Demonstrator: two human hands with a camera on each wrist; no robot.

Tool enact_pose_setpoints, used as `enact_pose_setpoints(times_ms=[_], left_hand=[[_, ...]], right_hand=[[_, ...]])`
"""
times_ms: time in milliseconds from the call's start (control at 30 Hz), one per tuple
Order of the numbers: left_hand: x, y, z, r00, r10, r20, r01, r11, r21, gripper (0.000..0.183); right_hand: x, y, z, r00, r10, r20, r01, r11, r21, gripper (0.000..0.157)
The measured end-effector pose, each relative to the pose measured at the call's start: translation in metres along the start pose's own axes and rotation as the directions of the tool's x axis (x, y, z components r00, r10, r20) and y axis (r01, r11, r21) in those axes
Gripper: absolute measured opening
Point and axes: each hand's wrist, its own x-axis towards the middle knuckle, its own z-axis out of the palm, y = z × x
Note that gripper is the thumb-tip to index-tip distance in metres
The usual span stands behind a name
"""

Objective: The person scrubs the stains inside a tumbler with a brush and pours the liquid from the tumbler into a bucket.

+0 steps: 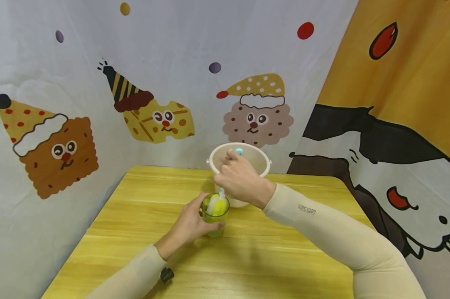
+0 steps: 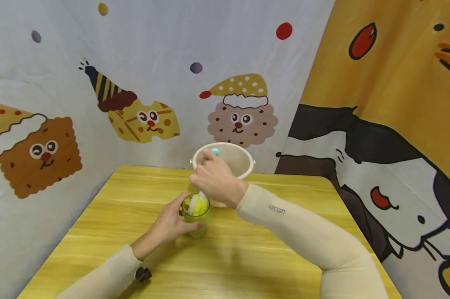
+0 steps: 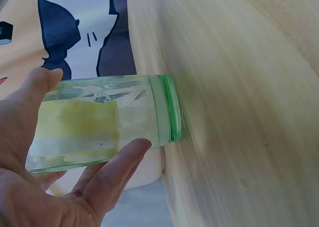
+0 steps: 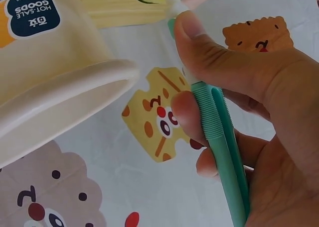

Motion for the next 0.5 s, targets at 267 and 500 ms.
enact_pose_setpoints(times_ms=[267,500], left_hand=[[0.0,0.003,-0.002,1.0,-0.001,-0.004,0.001,1.0,0.006,0.087],[-0.001,0.003,0.0,1.0,0.015,-0.011,-0.015,1.0,-0.003,0.085]], right_hand=[[-0.007,-0.003,-0.004,0.999,-0.016,-0.052,0.014,0.999,-0.042,0.019],[-0.011,-0.006,-0.008,1.0,-0.019,-0.011,0.019,0.998,-0.061,0.016]])
